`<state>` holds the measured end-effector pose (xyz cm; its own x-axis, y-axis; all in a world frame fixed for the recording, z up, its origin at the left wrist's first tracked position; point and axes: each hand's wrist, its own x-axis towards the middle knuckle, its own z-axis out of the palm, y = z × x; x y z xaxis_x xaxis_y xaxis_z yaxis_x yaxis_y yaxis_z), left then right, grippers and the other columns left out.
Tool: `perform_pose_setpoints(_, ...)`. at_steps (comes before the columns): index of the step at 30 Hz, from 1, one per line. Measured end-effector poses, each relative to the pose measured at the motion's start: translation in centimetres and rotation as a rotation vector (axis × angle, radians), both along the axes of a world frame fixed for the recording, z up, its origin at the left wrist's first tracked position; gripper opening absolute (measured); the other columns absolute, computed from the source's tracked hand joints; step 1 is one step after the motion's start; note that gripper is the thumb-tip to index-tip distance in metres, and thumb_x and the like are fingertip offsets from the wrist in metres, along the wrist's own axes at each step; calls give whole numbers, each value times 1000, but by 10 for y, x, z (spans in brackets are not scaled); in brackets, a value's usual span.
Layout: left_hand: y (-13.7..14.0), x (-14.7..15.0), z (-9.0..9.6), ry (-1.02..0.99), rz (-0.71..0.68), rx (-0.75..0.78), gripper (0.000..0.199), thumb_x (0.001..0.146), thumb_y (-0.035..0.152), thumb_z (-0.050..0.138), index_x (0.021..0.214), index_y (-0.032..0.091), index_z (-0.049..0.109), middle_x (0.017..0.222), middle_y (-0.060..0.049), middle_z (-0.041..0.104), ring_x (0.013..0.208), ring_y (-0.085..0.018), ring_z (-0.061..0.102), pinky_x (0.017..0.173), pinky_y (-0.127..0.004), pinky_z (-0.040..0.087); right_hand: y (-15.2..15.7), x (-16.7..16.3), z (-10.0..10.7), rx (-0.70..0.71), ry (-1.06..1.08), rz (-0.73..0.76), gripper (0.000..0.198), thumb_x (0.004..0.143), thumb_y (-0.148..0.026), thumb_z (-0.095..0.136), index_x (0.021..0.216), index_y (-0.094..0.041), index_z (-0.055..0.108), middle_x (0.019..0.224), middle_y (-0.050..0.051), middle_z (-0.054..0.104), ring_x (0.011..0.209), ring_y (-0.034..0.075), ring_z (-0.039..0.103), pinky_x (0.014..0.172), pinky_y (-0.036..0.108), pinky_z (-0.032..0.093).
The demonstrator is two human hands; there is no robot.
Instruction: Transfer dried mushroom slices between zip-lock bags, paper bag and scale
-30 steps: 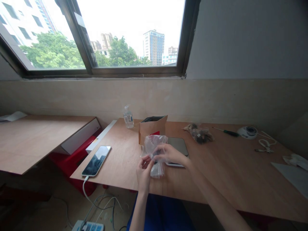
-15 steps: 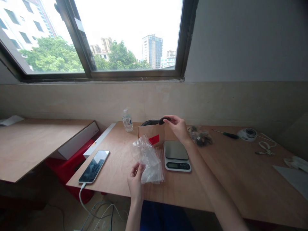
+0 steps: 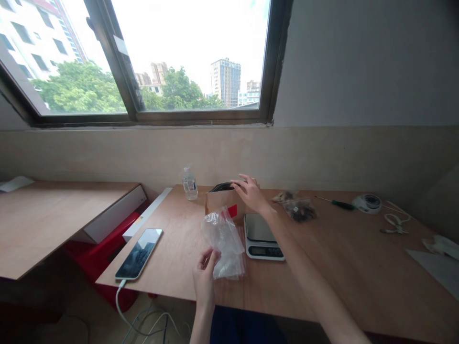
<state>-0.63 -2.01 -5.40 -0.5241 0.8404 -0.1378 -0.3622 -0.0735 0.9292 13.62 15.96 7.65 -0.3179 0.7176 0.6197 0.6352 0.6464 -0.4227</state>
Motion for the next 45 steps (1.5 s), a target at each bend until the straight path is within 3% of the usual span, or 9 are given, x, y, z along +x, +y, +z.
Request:
perform_pose_setpoints(5,-2,5,3,52,-35,4,41,70,39,71,99,11,63,91,-8,69,90,-21,65,80,-28,50,-8,5,8,-52,-55,33,39,90,-47,40,121,-30,57,138,9,40,126,29,37,102,51,29)
perform_pose_setpoints(10,-4,4,10,123,-68,16,35,70,38,71,94,13,64,87,-6,69,87,-19,65,78,-25,49,-38,12,3,-50,227,52,42,91,-47,37,117,-21,56,126,12,49,121,22,43,103,41,32)
perform_pose_setpoints(14,-5,8,17,186,-127,56,30,69,36,72,88,14,67,82,-5,69,83,-18,64,76,-24,50,-66,20,-17,-405,399,157,44,86,-51,44,113,-18,56,111,10,60,101,19,57,86,33,46)
perform_pose_setpoints(18,-5,14,20,203,-152,76,28,68,36,72,85,14,66,80,-4,68,80,-17,63,75,-25,50,-70,27,-34,-670,532,263,38,78,-52,55,84,-16,63,76,4,66,69,16,61,62,27,49)
perform_pose_setpoints(24,-3,12,28,239,-282,147,24,72,33,70,86,16,61,82,-3,64,81,-16,62,75,-24,49,-63,24,-36,-521,888,91,35,78,-54,54,77,-19,53,62,-2,56,46,12,53,43,24,44)
perform_pose_setpoints(29,1,11,32,257,-325,110,39,78,41,62,110,20,56,104,-7,60,85,-17,62,71,-26,50,-81,11,-46,-444,687,-4,34,88,-54,37,85,-22,48,56,-5,52,30,9,42,27,20,30)
perform_pose_setpoints(37,15,10,41,322,-250,35,36,71,48,64,86,15,62,67,1,54,50,-9,46,44,-20,37,-76,21,-87,-476,425,-21,39,91,-51,29,100,-21,52,44,-6,47,33,14,47,34,21,33)
perform_pose_setpoints(41,23,-13,33,443,-253,-49,45,69,54,61,89,14,62,67,0,55,48,-11,47,44,-23,39,-39,75,-112,-230,275,-327,37,90,-43,30,101,-17,55,73,7,63,63,20,61,58,31,49)
perform_pose_setpoints(45,23,-21,21,775,-18,-121,52,73,52,55,105,11,58,90,-14,62,79,-27,61,67,-40,49,-4,136,-139,-110,61,-639,37,79,-26,50,109,-5,54,115,27,51,110,36,48,90,49,38)
